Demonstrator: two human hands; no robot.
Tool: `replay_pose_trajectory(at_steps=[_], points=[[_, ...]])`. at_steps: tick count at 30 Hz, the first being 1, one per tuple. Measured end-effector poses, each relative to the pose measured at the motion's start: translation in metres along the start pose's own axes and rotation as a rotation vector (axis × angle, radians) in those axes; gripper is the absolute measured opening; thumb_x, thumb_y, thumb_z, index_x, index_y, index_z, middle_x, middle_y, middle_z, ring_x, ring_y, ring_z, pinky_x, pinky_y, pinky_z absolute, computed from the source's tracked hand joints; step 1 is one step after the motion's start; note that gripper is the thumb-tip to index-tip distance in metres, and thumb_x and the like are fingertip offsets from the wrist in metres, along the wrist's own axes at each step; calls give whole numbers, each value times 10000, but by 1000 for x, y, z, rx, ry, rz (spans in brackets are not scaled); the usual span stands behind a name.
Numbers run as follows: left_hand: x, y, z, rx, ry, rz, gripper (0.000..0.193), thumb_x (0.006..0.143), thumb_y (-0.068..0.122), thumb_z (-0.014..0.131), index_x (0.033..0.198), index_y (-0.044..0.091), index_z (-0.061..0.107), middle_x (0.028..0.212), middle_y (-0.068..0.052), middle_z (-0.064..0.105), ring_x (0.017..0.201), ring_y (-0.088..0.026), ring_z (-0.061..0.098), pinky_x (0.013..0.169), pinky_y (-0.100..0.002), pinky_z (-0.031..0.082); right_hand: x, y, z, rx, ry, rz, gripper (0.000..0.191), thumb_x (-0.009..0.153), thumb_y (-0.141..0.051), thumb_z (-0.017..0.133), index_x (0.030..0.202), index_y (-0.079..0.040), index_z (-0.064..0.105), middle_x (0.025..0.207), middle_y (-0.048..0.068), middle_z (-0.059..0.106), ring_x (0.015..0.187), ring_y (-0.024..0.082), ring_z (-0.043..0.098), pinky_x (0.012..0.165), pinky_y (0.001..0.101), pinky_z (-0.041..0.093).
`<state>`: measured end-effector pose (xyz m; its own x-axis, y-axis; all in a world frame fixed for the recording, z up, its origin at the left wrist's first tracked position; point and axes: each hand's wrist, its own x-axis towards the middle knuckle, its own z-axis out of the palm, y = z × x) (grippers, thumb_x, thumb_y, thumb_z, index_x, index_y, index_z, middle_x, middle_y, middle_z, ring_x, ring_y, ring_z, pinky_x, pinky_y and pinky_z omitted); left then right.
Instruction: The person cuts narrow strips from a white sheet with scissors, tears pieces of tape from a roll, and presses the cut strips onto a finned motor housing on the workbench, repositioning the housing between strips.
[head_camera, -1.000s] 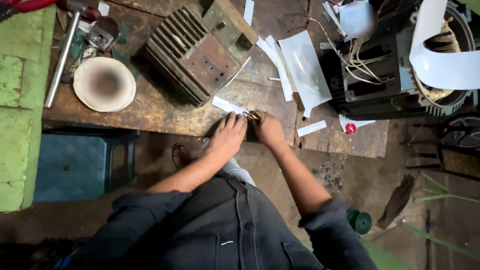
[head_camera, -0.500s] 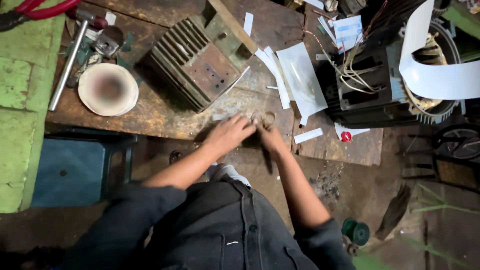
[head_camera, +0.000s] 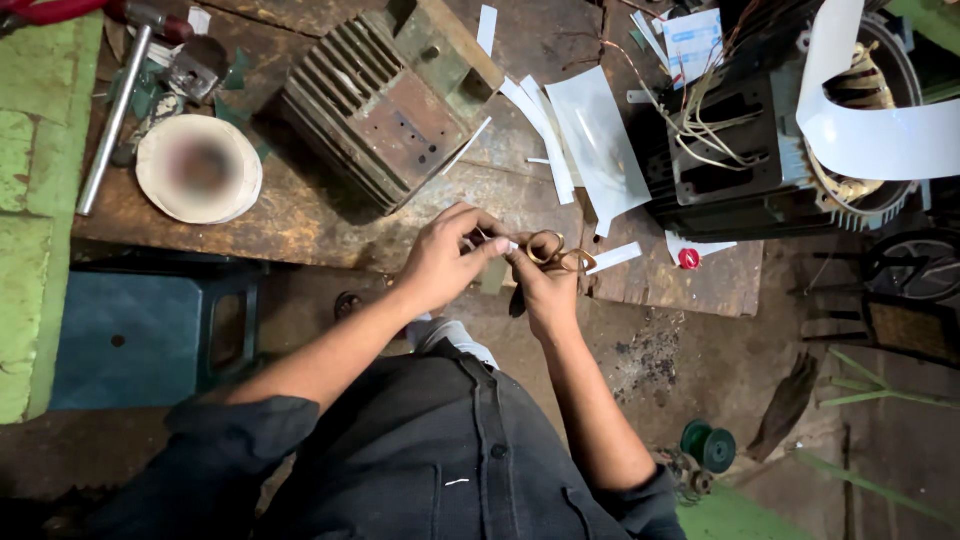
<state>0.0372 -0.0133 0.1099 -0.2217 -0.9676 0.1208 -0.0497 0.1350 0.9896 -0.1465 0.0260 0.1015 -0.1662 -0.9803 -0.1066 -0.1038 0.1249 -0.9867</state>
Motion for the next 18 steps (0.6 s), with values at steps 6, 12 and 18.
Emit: replay_pose_trajectory(at_steps=[6, 12, 18], points=[[34, -36, 15, 259, 34, 269, 128, 882, 125, 770, 937, 33, 699, 934, -155, 644, 903, -382, 653, 799, -447, 528, 15, 9, 1, 45, 33, 236, 235, 862, -70, 767, 1042, -135, 630, 822, -96, 634, 635, 22, 509, 535, 226, 396], [37, -38, 28, 240, 24, 193, 226, 849, 163, 792, 921, -10, 666, 917, -175, 650, 850, -373, 658, 755, -442, 538, 24, 10, -6, 47, 54, 168, 138, 900, -82, 779, 987, -67, 674, 739, -61, 557, 587, 42, 453, 516, 230, 335], [29, -29, 20, 65, 8, 5, 174, 877, 184, 760, 944, 32, 706, 913, -127, 695, 793, -279, 710, 709, -382, 571, 16, -3, 1, -55, 127, 112, 95, 913, -98, 771, 985, -49, 734, 739, -62, 566, 623, 34, 459, 540, 225, 352]])
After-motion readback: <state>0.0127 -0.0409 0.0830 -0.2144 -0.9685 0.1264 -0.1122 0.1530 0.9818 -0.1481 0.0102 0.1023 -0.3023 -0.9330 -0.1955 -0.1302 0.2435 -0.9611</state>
